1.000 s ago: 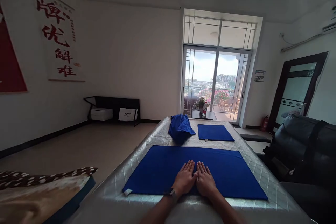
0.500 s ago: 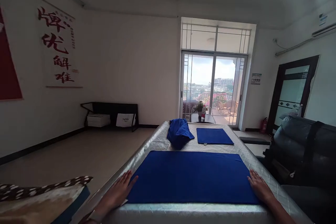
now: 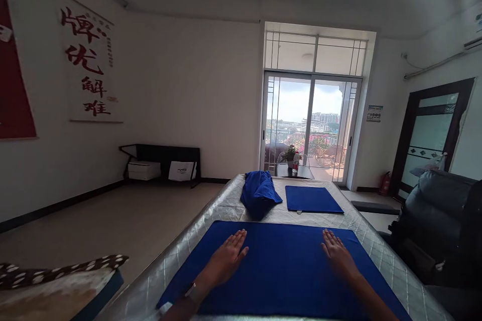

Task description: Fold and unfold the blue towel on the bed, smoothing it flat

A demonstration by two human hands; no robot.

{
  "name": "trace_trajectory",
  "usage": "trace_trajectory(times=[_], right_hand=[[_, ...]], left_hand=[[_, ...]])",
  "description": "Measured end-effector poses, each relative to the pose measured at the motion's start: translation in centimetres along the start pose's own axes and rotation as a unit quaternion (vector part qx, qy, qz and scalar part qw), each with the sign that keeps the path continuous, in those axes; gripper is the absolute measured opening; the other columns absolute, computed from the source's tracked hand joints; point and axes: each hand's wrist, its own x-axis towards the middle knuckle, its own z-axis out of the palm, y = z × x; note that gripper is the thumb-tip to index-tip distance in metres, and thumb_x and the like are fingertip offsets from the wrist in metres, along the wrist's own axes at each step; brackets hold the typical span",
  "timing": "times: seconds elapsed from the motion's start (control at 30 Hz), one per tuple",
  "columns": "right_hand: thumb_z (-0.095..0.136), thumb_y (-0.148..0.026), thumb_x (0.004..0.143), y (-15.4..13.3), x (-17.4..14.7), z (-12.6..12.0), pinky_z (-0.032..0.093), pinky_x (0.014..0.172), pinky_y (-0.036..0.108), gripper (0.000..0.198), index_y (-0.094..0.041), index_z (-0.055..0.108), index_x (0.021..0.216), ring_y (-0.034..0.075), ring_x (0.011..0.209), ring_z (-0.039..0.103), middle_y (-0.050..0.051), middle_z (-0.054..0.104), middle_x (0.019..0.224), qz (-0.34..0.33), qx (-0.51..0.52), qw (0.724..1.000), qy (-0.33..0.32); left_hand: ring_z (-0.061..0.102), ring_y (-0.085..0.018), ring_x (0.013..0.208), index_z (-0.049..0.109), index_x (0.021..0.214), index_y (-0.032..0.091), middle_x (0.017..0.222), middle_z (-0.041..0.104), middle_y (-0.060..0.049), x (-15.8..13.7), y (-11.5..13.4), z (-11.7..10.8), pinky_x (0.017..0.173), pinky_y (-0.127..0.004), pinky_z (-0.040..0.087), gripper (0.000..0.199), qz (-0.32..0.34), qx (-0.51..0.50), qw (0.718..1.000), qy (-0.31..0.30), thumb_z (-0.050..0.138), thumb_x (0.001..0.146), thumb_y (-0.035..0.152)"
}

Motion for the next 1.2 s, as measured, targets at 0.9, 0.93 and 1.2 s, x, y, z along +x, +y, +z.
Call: trace_trajectory(times=[0.9, 0.93, 1.2], right_hand=[[0.017, -0.033, 0.092, 18.2, 6.4, 4.9, 0.018, 0.124, 0.038, 0.072, -0.004, 0.037, 0.154, 0.023, 0.152, 0.025, 0.015, 0.031, 0.163, 0.146, -0.065, 0.987, -0.031], [0.017, -0.033, 0.092, 18.3, 6.3, 5.1, 0.019, 0.122, 0.036, 0.071, -0.006, 0.040, 0.153, 0.022, 0.151, 0.026, 0.015, 0.033, 0.162, 0.145, -0.059, 0.988, -0.016], [0.026, -0.035, 0.088, 15.6, 6.4, 2.8, 0.026, 0.114, 0.032, 0.063, -0.017, 0.062, 0.137, 0.023, 0.146, 0.034, 0.014, 0.047, 0.155, 0.149, 0.012, 0.989, 0.004]], left_hand=[[0.030, -0.025, 0.151, 0.040, 0.152, 0.003, 0.160, 0.035, -0.017, 4.6, -16.0, 2.6, 0.123, -0.042, 0.024, 0.075, -0.225, 0.021, 0.974, -0.026, 0.026, 0.096, 0.051], [0.030, -0.025, 0.151, 0.040, 0.152, 0.002, 0.160, 0.035, -0.017, 4.5, -15.7, 2.6, 0.123, -0.042, 0.024, 0.076, -0.228, 0.024, 0.973, -0.023, 0.026, 0.097, 0.052], [0.034, -0.025, 0.149, 0.048, 0.148, 0.006, 0.157, 0.041, -0.016, 4.9, -13.2, 0.8, 0.121, -0.042, 0.025, 0.071, -0.225, 0.057, 0.972, -0.039, 0.029, 0.095, 0.048]])
